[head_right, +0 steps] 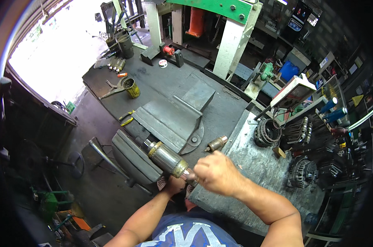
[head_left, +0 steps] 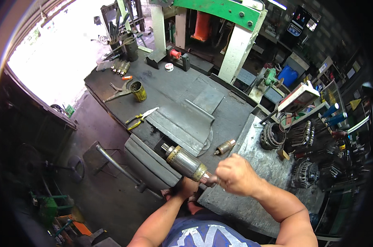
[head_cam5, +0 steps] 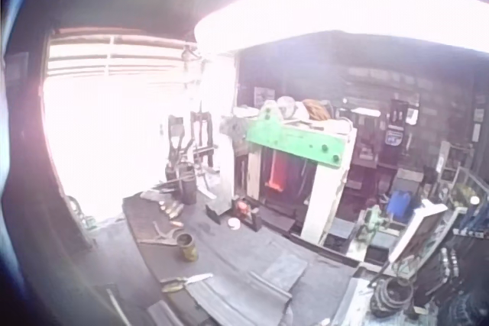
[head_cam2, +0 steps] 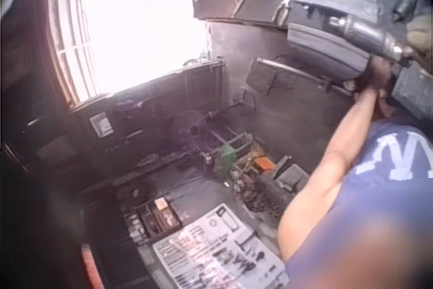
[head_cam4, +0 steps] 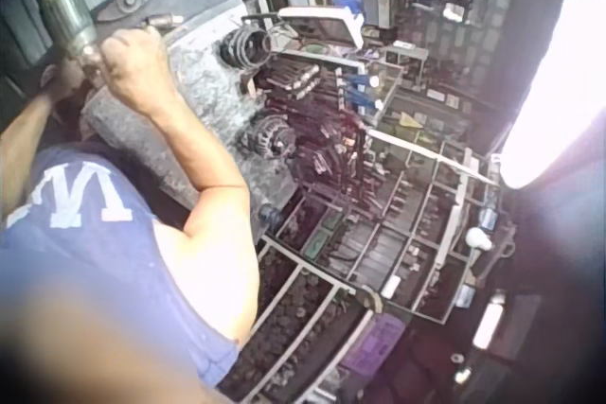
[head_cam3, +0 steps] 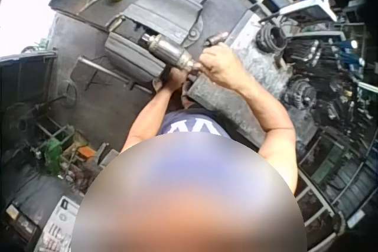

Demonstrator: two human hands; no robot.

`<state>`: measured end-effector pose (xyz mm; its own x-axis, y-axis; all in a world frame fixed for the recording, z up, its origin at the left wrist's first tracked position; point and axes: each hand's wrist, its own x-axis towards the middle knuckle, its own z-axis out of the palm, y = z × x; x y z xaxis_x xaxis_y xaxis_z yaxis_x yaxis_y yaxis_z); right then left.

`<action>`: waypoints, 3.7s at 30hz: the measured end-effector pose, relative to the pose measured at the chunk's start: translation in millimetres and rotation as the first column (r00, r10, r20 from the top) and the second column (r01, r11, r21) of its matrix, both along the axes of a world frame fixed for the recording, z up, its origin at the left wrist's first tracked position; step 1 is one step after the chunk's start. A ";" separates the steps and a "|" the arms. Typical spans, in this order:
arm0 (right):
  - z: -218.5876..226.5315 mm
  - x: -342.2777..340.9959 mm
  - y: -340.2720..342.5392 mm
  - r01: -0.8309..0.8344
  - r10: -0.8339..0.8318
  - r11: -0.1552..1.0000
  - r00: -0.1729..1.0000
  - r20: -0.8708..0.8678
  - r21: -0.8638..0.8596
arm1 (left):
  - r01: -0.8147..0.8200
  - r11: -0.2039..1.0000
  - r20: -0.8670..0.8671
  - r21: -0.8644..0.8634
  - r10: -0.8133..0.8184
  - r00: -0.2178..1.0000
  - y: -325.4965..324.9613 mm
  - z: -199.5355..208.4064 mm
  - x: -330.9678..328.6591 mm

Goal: The person secures a cylindrical metal part in a bench vise, then repeatedly uses a small metal rod to tap and adjust a ring on the part. The person rotates the part in the vise and continues tapping until the ring is seated, then removes the part from the vise.

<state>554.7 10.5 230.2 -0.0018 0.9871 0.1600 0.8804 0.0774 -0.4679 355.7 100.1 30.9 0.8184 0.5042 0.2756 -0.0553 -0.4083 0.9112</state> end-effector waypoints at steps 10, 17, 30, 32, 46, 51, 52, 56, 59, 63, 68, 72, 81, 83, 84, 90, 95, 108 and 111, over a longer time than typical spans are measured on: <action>-13.8 1.1 4.9 0.049 -0.050 0.998 0.998 -0.027 -0.032 | -0.028 0.997 -0.118 -0.071 0.020 0.993 8.5 8.0 -5.3; -20.4 -1.1 12.2 0.422 -0.420 0.907 0.895 -0.154 -0.022 | 0.110 0.850 -0.106 -0.516 -0.190 0.976 10.8 1.3 -8.5; -72.3 -21.7 -17.6 0.285 -0.258 0.958 0.815 -0.518 -0.028 | -0.139 0.778 -0.305 -0.613 -0.071 0.950 3.0 47.0 -32.4; -106.1 -38.1 -14.0 0.361 -0.393 0.909 0.575 -0.717 -0.209 | -0.074 0.847 -0.341 -0.527 -0.131 0.931 3.4 58.2 -42.1; -158.4 -98.1 -9.0 0.283 -0.497 0.824 -0.058 -0.866 -0.492 | -0.145 0.804 -0.320 -0.577 -0.059 0.946 -8.2 103.5 -51.3; -159.0 -81.1 -22.4 0.460 -0.251 0.875 0.158 -0.955 -0.154 | -0.257 0.821 -0.471 -0.509 -0.016 0.882 -8.5 93.2 -49.0; -156.8 -76.7 -21.5 0.442 -0.279 0.883 0.225 -0.933 -0.158 | -0.258 0.825 -0.486 -0.502 -0.023 0.873 -10.0 92.6 -50.8; -140.8 -66.5 -13.4 0.367 -0.475 0.848 0.209 -0.855 -0.381 | -0.127 0.853 -0.367 -0.506 -0.080 0.927 -10.1 88.2 -52.9; -129.9 -53.5 -11.7 0.441 -0.572 0.787 0.256 -0.779 -0.432 | -0.126 0.863 -0.372 -0.489 -0.076 0.925 -8.6 81.7 -51.0; -118.9 -34.3 -23.3 0.369 -0.337 0.922 0.605 -0.721 -0.121 | -0.173 0.859 -0.397 -0.482 -0.038 0.917 -12.4 66.5 -47.7; -101.0 -16.6 -5.3 0.487 -0.586 0.807 0.591 -0.555 -0.334 | -0.094 0.785 -0.251 -0.613 -0.080 0.965 -20.7 46.7 -46.3; -62.4 -15.1 -9.3 0.203 -0.155 0.971 0.937 -0.312 0.128 | -0.211 0.901 -0.331 -0.380 0.080 0.940 1.7 19.7 -22.2; 15.8 8.2 26.3 0.157 -0.166 0.974 0.985 0.042 0.166 | 0.139 0.990 -0.085 0.006 -0.138 0.987 8.0 -26.1 -6.5; 11.8 1.1 20.8 -0.134 0.122 0.986 0.985 0.123 0.099 | 0.114 0.964 -0.241 0.241 -0.055 0.969 13.1 -29.6 0.7; 6.6 1.6 21.8 -0.041 0.039 0.999 0.996 0.077 0.019 | 0.160 0.969 -0.296 0.187 -0.099 0.950 14.8 -28.9 3.4; -12.9 5.2 19.2 0.377 -0.382 0.923 0.923 -0.058 -0.081 | 0.176 0.817 0.038 -0.550 -0.186 0.982 -2.6 2.7 -6.5; -23.8 -11.1 -3.0 0.087 -0.091 0.995 0.988 -0.125 -0.039 | 0.077 0.916 -0.180 -0.394 -0.159 0.971 3.0 14.3 -18.7; -52.1 -3.8 -7.1 0.482 -0.483 0.872 0.822 -0.301 -0.084 | 0.097 0.832 -0.102 -0.547 -0.181 0.978 -12.4 27.6 -30.5; -58.8 -5.2 -9.5 0.476 -0.475 0.877 0.837 -0.272 -0.067 | 0.001 0.776 -0.150 -0.631 -0.124 0.981 -12.3 24.6 -32.6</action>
